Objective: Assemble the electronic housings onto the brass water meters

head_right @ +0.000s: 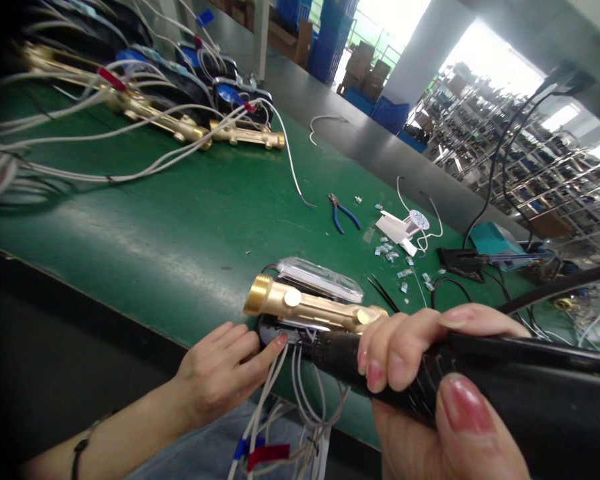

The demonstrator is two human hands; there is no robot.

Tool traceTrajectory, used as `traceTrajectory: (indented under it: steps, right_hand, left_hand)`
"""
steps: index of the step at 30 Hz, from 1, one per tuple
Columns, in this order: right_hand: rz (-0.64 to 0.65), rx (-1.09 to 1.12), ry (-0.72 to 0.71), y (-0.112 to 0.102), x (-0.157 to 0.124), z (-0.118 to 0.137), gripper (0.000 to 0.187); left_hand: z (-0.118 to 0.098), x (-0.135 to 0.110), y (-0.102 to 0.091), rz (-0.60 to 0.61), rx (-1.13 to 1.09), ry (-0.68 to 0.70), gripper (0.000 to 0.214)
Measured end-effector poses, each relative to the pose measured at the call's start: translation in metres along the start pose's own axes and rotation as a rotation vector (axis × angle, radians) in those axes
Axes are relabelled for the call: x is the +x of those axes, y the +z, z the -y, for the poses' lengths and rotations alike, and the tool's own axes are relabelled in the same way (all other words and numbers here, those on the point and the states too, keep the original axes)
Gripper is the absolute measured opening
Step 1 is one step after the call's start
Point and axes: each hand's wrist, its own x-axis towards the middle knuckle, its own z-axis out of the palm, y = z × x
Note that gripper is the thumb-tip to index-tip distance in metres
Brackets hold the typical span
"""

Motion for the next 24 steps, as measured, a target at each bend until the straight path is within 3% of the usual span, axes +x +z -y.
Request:
traceTrajectory:
  steps: [10,20,24]
  right_hand:
    - [0.034,0.0,0.007,0.008,-0.001,0.001,0.022]
    - [0.078,-0.015,0.019,0.032,0.005,-0.004,0.013]
    - [0.158,-0.034,0.014,0.033,0.008,-0.007,0.013]
  left_hand:
    - [0.0,-0.002,0.001,0.021,0.01,-0.003,0.034]
    - [0.0,-0.001,0.001,0.035,-0.005,0.006,0.032]
    - [-0.001,0.0,0.0,0.028,-0.02,0.007,0.03]
